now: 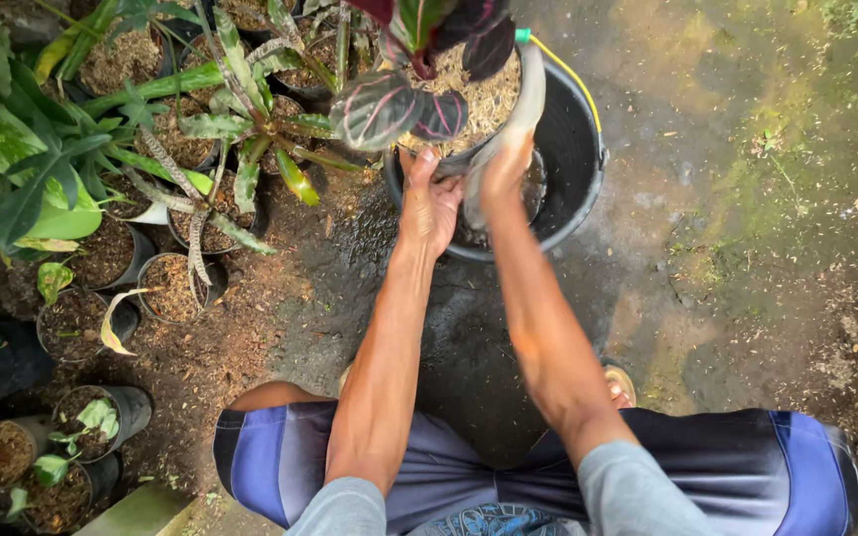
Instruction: The person sits on the ground and cleans the exterior of several potted plants using a cloth and water from a bucket. They wipe each pot, rinse the cloth, and return the cleaned pots to a nearby shelf.
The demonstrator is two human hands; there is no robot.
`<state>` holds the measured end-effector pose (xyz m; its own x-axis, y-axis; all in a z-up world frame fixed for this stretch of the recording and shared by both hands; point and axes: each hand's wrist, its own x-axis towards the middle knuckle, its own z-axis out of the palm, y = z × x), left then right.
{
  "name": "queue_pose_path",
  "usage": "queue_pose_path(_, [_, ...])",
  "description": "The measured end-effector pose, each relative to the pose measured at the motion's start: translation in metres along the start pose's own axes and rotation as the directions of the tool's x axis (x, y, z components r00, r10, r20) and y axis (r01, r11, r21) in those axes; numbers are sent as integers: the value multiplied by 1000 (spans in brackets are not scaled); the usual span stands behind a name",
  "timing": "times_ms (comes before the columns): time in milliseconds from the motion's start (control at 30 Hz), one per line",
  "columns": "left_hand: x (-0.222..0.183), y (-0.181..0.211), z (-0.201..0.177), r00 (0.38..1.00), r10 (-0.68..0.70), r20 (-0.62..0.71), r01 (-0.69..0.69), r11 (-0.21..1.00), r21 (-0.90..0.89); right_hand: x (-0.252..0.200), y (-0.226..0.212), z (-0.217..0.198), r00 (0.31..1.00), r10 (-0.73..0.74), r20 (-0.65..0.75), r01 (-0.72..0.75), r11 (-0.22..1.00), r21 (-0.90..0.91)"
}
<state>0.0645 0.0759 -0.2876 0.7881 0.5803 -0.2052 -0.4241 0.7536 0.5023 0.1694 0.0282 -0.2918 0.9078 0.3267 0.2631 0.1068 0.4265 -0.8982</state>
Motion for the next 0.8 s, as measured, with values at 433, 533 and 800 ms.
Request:
queue_pose_path(433, [0,2,23,998,-7,-67,4,999,-46,-33,-6,-7,960,-260,101,270,776,-570])
queue_pose_path(533, [2,5,17,995,98,-1,-98,995,-28,-73,-32,10,923,-249,292,384,556,-737])
queue_pose_path(800, [-2,4,3,982,-11,-190,33,993,112,-17,2,-3,995,91,32,-94,990,105])
